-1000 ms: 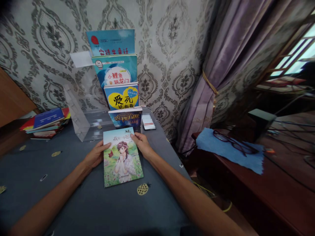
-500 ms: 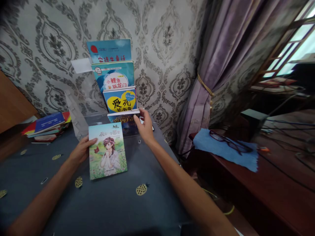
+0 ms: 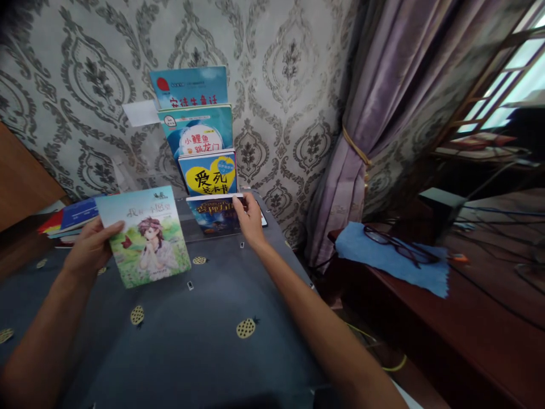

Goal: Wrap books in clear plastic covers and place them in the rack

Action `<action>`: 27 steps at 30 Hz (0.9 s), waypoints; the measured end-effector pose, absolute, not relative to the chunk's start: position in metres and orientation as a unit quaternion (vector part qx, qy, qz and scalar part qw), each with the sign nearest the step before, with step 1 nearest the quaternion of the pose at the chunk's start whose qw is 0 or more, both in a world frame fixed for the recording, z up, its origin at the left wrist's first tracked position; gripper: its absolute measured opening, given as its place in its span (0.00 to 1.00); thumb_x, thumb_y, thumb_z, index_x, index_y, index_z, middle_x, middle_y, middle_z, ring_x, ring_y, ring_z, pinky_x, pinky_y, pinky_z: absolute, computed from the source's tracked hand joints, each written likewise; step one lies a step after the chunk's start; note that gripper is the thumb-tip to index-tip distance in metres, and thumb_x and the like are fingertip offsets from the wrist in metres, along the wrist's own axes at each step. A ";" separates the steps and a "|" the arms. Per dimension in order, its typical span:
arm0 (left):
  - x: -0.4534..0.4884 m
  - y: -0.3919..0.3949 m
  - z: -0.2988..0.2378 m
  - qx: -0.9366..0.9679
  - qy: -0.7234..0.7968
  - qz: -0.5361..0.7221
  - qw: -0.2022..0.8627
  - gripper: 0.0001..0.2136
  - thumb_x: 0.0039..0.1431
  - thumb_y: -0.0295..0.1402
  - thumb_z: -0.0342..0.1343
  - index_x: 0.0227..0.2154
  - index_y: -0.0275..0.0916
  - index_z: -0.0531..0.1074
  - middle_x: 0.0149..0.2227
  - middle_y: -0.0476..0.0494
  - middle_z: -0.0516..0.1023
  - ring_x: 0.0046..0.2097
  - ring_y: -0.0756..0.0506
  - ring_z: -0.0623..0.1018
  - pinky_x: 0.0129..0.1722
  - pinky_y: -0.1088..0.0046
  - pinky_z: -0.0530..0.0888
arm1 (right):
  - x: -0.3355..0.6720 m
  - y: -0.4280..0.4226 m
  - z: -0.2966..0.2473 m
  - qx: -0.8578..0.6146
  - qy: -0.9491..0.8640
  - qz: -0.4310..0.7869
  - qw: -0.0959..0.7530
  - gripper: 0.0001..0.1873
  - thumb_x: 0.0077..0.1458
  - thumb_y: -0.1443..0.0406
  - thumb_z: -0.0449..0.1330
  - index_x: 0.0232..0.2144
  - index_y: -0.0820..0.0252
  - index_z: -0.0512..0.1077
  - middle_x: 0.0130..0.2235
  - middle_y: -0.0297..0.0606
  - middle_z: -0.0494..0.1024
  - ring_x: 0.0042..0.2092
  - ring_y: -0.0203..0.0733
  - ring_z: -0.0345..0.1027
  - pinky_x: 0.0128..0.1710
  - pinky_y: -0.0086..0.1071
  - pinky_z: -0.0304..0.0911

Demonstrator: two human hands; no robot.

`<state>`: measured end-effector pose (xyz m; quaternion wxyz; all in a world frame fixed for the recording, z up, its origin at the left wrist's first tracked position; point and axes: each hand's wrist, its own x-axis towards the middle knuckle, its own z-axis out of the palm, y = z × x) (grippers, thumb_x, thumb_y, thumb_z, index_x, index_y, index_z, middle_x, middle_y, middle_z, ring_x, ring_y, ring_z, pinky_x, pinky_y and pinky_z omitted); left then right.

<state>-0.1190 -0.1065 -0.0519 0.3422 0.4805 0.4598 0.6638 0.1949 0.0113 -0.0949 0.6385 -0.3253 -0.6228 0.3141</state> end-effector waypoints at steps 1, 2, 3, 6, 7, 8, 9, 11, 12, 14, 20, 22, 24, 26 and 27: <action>-0.120 -0.106 -0.047 0.496 0.452 0.675 0.307 0.25 0.41 0.41 0.73 0.43 0.39 0.77 0.40 0.43 0.84 0.40 0.40 0.83 0.41 0.67 0.81 | 0.195 0.012 -0.095 -0.328 -0.623 0.311 0.638 0.20 0.59 0.43 0.55 0.33 0.51 0.65 0.33 0.36 0.71 0.38 0.45 0.64 0.40 0.38 0.62; -0.120 -0.105 -0.042 0.512 0.444 0.683 0.272 0.24 0.43 0.41 0.73 0.43 0.39 0.77 0.41 0.44 0.84 0.42 0.41 0.82 0.44 0.67 0.80 | 0.195 0.012 -0.095 -0.330 -0.624 0.309 0.638 0.20 0.58 0.43 0.55 0.32 0.51 0.65 0.33 0.36 0.70 0.38 0.45 0.64 0.39 0.37 0.61; -0.119 -0.104 -0.038 0.525 0.437 0.691 0.239 0.22 0.44 0.41 0.72 0.42 0.39 0.78 0.43 0.44 0.84 0.44 0.41 0.81 0.47 0.68 0.79 | 0.194 0.012 -0.095 -0.332 -0.624 0.308 0.637 0.20 0.58 0.43 0.54 0.32 0.51 0.65 0.33 0.36 0.70 0.38 0.45 0.64 0.39 0.37 0.61; -0.113 -0.099 -0.032 0.543 0.424 0.702 0.179 0.19 0.46 0.42 0.71 0.39 0.38 0.78 0.43 0.44 0.83 0.47 0.41 0.80 0.51 0.66 0.76 | 0.194 0.010 -0.094 -0.331 -0.625 0.306 0.637 0.19 0.59 0.44 0.54 0.32 0.51 0.64 0.33 0.36 0.69 0.37 0.44 0.63 0.38 0.36 0.60; -0.110 -0.097 -0.032 0.546 0.420 0.706 0.168 0.19 0.47 0.42 0.71 0.39 0.38 0.78 0.43 0.44 0.83 0.48 0.42 0.79 0.52 0.66 0.76 | 0.194 0.010 -0.094 -0.328 -0.626 0.304 0.639 0.19 0.59 0.44 0.54 0.32 0.51 0.64 0.33 0.36 0.69 0.37 0.43 0.63 0.38 0.36 0.60; -0.108 -0.096 -0.031 0.549 0.415 0.708 0.158 0.19 0.47 0.42 0.71 0.39 0.37 0.78 0.44 0.43 0.83 0.48 0.42 0.79 0.53 0.66 0.75 | 0.194 0.009 -0.093 -0.325 -0.626 0.303 0.641 0.18 0.59 0.45 0.54 0.32 0.51 0.64 0.32 0.35 0.68 0.36 0.43 0.63 0.38 0.35 0.60; -0.105 -0.094 -0.030 0.552 0.409 0.711 0.148 0.19 0.48 0.42 0.71 0.39 0.36 0.78 0.44 0.43 0.83 0.48 0.43 0.79 0.53 0.67 0.74 | 0.194 0.009 -0.093 -0.323 -0.626 0.302 0.643 0.18 0.59 0.45 0.54 0.32 0.52 0.64 0.32 0.35 0.68 0.36 0.42 0.63 0.38 0.35 0.60; -0.101 -0.093 -0.026 0.563 0.396 0.714 0.128 0.18 0.50 0.40 0.70 0.40 0.35 0.78 0.44 0.43 0.83 0.47 0.45 0.78 0.54 0.69 0.73 | 0.194 0.008 -0.092 -0.320 -0.624 0.304 0.644 0.18 0.59 0.46 0.54 0.32 0.52 0.64 0.32 0.34 0.68 0.36 0.42 0.63 0.37 0.35 0.60; -0.098 -0.093 -0.024 0.570 0.390 0.714 0.117 0.17 0.51 0.40 0.70 0.40 0.35 0.78 0.44 0.43 0.82 0.47 0.45 0.78 0.54 0.69 0.73 | 0.195 0.008 -0.092 -0.320 -0.624 0.305 0.644 0.18 0.59 0.46 0.54 0.32 0.52 0.65 0.32 0.34 0.68 0.36 0.42 0.63 0.37 0.35 0.61; -0.093 -0.092 -0.017 0.586 0.382 0.707 0.101 0.15 0.53 0.39 0.68 0.40 0.36 0.78 0.43 0.44 0.82 0.48 0.45 0.78 0.55 0.68 0.73 | 0.195 0.008 -0.092 -0.319 -0.626 0.304 0.643 0.18 0.60 0.46 0.55 0.32 0.52 0.65 0.32 0.34 0.68 0.36 0.42 0.64 0.37 0.35 0.61; -0.073 -0.083 -0.005 0.627 0.340 0.693 0.103 0.16 0.52 0.40 0.68 0.42 0.41 0.78 0.42 0.46 0.82 0.51 0.43 0.78 0.57 0.65 0.73 | 0.193 0.007 -0.092 -0.327 -0.632 0.297 0.636 0.19 0.60 0.44 0.53 0.32 0.51 0.63 0.32 0.35 0.68 0.36 0.43 0.63 0.37 0.35 0.60; -0.066 -0.075 -0.006 0.627 0.336 0.688 0.142 0.19 0.51 0.42 0.69 0.44 0.42 0.77 0.43 0.45 0.82 0.52 0.42 0.78 0.57 0.63 0.73 | 0.193 0.007 -0.092 -0.320 -0.629 0.305 0.639 0.18 0.59 0.45 0.54 0.32 0.51 0.63 0.31 0.35 0.67 0.35 0.42 0.62 0.37 0.35 0.60; -0.059 -0.067 -0.007 0.621 0.329 0.688 0.179 0.21 0.49 0.44 0.70 0.45 0.42 0.76 0.44 0.43 0.82 0.53 0.40 0.78 0.57 0.61 0.74 | 0.193 0.006 -0.092 -0.311 -0.627 0.309 0.644 0.18 0.59 0.46 0.54 0.31 0.52 0.62 0.31 0.34 0.67 0.35 0.41 0.62 0.37 0.35 0.59; -0.054 -0.057 -0.008 0.609 0.316 0.694 0.219 0.23 0.47 0.45 0.70 0.45 0.42 0.75 0.46 0.41 0.81 0.55 0.38 0.77 0.56 0.59 0.75 | 0.194 0.007 -0.092 -0.307 -0.626 0.311 0.646 0.18 0.59 0.47 0.55 0.30 0.52 0.62 0.31 0.34 0.67 0.35 0.41 0.62 0.36 0.35 0.59; -0.052 -0.052 -0.009 0.599 0.307 0.699 0.242 0.23 0.46 0.45 0.71 0.44 0.43 0.75 0.47 0.40 0.81 0.56 0.37 0.77 0.55 0.59 0.75 | 0.194 0.008 -0.092 -0.307 -0.626 0.310 0.647 0.18 0.59 0.46 0.55 0.30 0.52 0.62 0.31 0.33 0.67 0.34 0.41 0.62 0.36 0.35 0.59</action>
